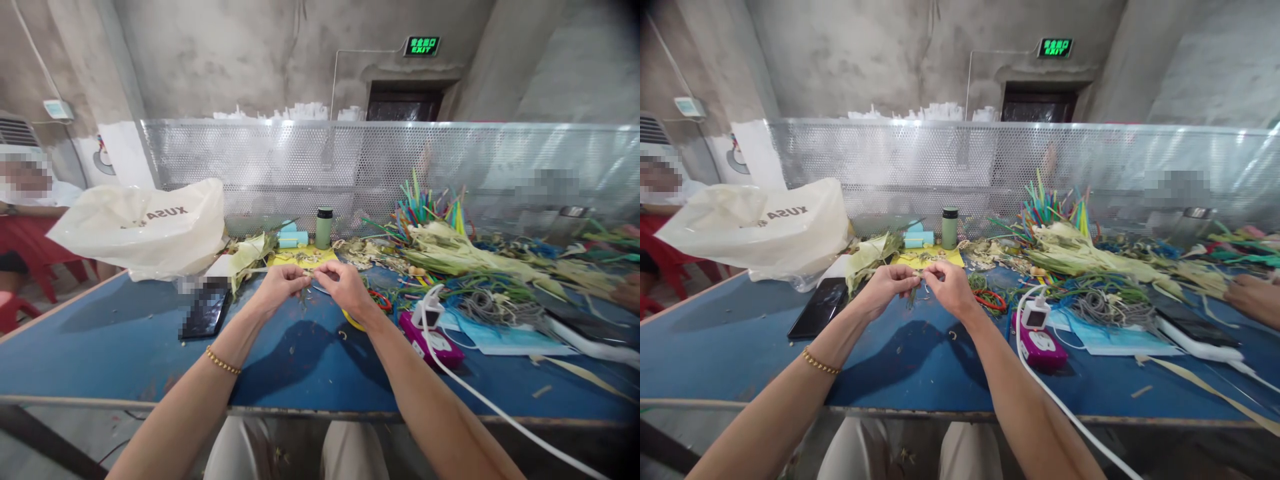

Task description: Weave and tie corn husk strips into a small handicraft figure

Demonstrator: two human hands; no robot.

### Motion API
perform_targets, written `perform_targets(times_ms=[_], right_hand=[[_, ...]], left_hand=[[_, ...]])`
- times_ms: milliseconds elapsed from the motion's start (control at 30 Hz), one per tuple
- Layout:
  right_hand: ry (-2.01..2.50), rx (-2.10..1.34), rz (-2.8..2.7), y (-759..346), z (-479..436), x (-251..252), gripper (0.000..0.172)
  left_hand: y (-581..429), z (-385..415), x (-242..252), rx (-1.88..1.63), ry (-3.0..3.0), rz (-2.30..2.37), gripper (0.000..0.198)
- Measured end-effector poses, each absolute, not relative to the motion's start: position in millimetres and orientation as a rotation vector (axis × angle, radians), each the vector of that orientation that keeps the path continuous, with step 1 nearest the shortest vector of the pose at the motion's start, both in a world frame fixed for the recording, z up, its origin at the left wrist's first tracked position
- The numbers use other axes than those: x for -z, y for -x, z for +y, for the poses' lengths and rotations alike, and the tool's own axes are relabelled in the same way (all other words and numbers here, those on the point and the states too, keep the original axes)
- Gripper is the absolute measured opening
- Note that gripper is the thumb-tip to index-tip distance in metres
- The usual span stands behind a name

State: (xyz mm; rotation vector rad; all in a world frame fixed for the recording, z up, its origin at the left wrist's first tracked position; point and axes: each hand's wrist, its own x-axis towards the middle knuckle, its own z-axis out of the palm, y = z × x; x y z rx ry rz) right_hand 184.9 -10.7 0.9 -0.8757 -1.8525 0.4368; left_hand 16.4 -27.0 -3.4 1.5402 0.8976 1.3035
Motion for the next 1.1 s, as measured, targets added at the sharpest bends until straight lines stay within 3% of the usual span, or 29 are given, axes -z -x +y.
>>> perform_targets(times_ms=[500,733,867,1000,1100], right_hand=[[0.806,-0.913,-1.640,-180,-17,-6,0.011],[0.816,-0.900,-1.707,-182,-21,-12,0.019],[0.925,-0.646,-1.735,-195,-9,-17,0.032],[1.351,-0.028,-1.996,-221,7,-15,0.024],[1.711,0.102,-2.231,-236,8,-8,0.027]], left_hand=[[-18,-31,1,-1.339,-1.528,0.908,0.025],[-18,-34,-2,-1.329,-1.515,0.907,0.026],[-16,-32,-2,-1.308,-1.446,0.859,0.026],[-12,-24,2,-1.368,-1.251,0.807,0.026],[-8,-18,3,-1.397,-1.132,0.776,0.029]])
